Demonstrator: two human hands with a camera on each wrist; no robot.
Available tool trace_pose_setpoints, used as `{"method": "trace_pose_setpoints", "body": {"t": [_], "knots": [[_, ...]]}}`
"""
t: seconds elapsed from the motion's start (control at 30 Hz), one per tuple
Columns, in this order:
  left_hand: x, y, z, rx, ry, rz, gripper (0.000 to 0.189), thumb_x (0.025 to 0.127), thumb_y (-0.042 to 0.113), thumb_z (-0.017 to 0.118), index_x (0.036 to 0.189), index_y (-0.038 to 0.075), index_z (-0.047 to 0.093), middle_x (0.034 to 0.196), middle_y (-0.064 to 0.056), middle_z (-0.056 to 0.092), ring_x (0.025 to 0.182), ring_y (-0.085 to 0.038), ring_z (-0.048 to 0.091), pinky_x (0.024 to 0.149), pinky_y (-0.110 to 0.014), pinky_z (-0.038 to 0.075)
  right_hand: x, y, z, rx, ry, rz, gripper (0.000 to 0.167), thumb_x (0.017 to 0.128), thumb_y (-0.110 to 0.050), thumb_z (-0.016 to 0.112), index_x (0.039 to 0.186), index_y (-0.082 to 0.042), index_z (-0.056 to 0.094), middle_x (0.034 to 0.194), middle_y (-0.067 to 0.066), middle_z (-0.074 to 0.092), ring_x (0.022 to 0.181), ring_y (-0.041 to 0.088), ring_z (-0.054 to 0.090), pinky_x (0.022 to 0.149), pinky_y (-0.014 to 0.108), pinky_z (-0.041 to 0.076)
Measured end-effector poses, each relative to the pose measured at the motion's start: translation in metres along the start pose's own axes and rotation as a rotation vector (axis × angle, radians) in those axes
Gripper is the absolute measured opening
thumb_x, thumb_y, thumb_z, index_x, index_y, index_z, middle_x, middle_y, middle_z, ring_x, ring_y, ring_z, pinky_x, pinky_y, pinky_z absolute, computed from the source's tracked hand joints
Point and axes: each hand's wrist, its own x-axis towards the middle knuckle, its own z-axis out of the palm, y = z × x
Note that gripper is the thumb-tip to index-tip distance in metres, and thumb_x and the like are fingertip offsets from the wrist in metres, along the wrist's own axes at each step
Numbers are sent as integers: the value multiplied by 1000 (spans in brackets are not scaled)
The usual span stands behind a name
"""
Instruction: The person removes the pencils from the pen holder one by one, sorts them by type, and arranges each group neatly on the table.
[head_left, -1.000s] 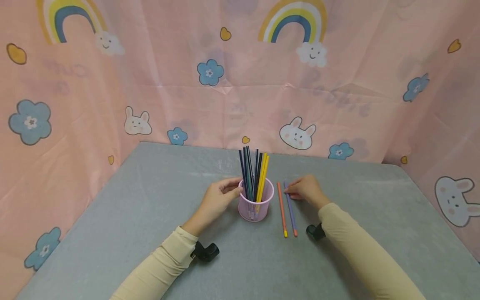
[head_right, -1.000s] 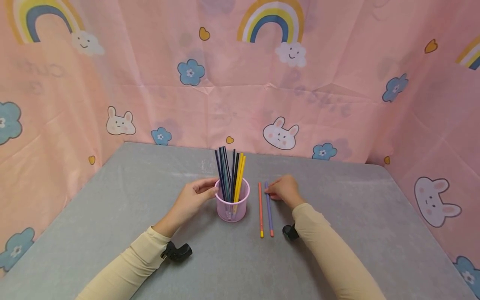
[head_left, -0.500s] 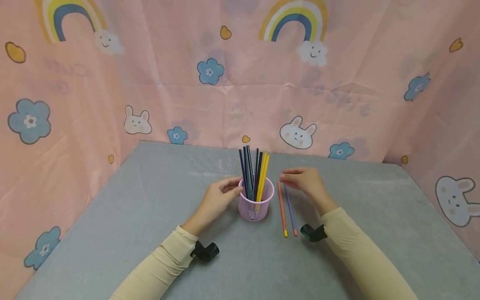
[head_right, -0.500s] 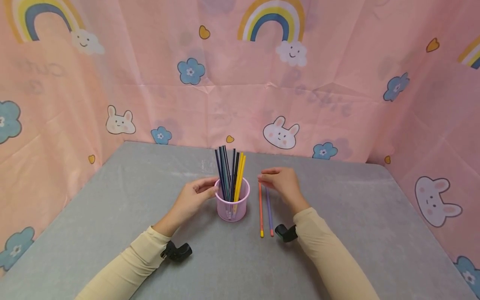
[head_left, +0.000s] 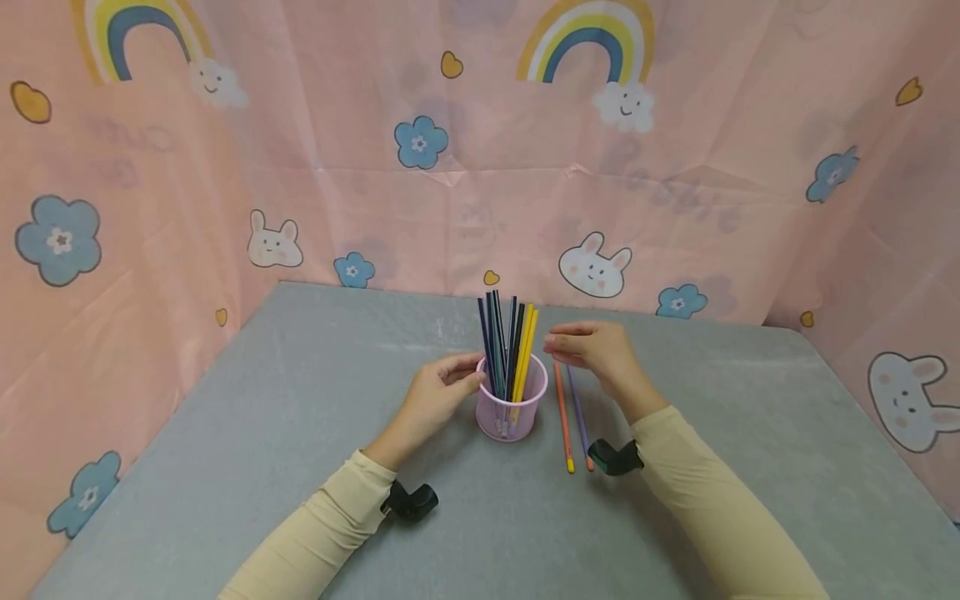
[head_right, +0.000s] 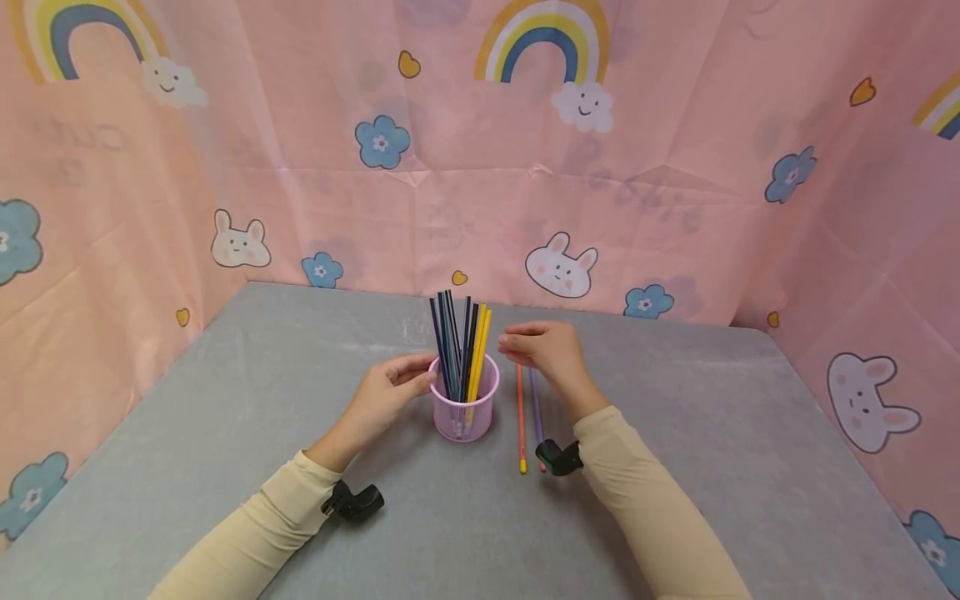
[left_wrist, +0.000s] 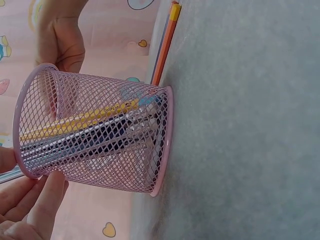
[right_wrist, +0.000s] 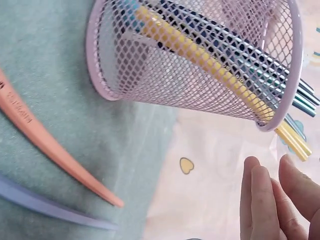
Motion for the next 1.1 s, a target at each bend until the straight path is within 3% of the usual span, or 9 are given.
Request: {"method": "trace_pose_setpoints", "body": {"t": [0.3, 0.57, 1.1], "knots": [[-1, 2, 0, 0, 4, -7, 36, 95, 16, 67, 129, 3, 65, 128, -13, 68, 119, -26, 66, 102, -38, 54, 3, -6, 5, 76, -33, 17, 39, 96, -20, 66, 132, -3, 62, 133, 19, 64, 116, 24, 68, 99, 36, 53], [-1, 3, 0, 5, -3, -8, 36, 95, 16, 67, 129, 3, 64, 128, -13, 68, 119, -26, 65, 103, -38, 53, 2, -7, 8, 79, -67, -18, 42, 94, -19, 70, 131, -2, 62, 136, 18, 62, 107, 16, 70, 100, 38, 53], [0, 1, 0, -18, -6, -2, 36, 95, 14, 67, 129, 1, 64, 126, -16, 68, 117, -27, 66, 98, -35, 56, 3, -7, 14, 109, -77, -63, 40, 93, -15, 70, 128, 3, 62, 124, 15, 69, 93, 9, 71, 98, 39, 54]]}}
